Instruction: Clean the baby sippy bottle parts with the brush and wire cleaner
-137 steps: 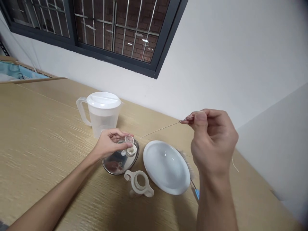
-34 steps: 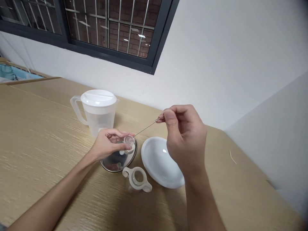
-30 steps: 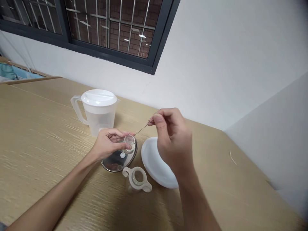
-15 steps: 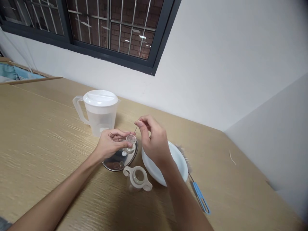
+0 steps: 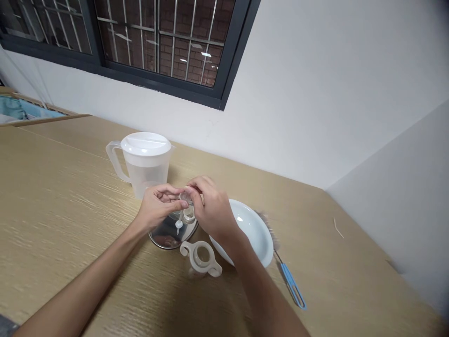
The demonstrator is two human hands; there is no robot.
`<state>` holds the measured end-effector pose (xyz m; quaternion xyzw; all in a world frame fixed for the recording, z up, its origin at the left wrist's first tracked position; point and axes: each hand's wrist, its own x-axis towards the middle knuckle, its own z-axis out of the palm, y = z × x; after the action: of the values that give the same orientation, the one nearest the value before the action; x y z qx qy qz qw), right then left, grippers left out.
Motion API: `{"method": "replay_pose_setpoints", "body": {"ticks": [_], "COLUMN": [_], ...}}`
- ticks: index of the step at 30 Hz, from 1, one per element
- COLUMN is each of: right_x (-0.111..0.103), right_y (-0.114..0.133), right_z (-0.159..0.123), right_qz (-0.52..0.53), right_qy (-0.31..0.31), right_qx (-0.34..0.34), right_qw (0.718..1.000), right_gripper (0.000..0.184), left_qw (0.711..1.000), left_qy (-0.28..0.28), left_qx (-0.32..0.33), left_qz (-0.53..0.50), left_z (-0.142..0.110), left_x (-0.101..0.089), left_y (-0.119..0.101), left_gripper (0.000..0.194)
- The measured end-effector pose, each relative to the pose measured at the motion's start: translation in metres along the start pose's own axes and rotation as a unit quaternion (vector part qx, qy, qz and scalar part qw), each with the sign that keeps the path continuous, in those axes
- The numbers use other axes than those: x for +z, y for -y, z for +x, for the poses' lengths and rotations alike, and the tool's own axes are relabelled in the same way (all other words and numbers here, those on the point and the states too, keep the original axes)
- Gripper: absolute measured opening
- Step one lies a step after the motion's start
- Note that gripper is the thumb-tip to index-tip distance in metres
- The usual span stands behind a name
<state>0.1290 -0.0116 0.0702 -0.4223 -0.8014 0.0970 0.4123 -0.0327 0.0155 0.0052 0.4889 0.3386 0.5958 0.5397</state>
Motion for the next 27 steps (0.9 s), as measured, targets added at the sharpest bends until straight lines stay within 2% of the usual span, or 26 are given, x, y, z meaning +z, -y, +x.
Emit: {"method": "replay_pose_setpoints", "body": {"ticks": [4,7,9,18,24,27], "right_x": [-0.012,-0.023,-0.029,-0.049,-0.077,-0.086], "right_y": [0.0,-0.001,-0.001,0.005,0.006,0.009], "right_z": [0.001,0.002,0.001,0.001,0.0,-0.002], "right_qz": [0.018,0.046,0.06,0.099,0.1,0.094], "right_qy": [-0.052,-0.107,-0.121,-0.164,-0.28,-0.298], "right_qx": [-0.007,0.015,0.03,0.04,0.017,0.019], "right_qw": [0.998,0.993,0.99,0.981,0.955,0.95], "right_gripper": [0.016,0.015,0.015,0.014,0.012,0.012], "left_qw": [0.999,0.997,0.996,0.994,0.992,0.993], "left_qy": [0.048,0.073,0.083,0.1,0.101,0.102], "left_qx": [0.013,0.008,0.007,0.043,0.066,0.063], "left_qz": [-0.008,-0.009,-0.016,0.005,0.026,0.021], "left_z": [-0.001,-0.003,-0.005,-0.004,-0.001,0.0], "left_x": [0.0,0.004,0.006,0.003,0.0,-0.001], "left_y": [0.002,0.0,-0.002,0.001,0.006,0.006], "left_gripper": [0.035,0.033,0.034,0.03,0.03,0.03]}}
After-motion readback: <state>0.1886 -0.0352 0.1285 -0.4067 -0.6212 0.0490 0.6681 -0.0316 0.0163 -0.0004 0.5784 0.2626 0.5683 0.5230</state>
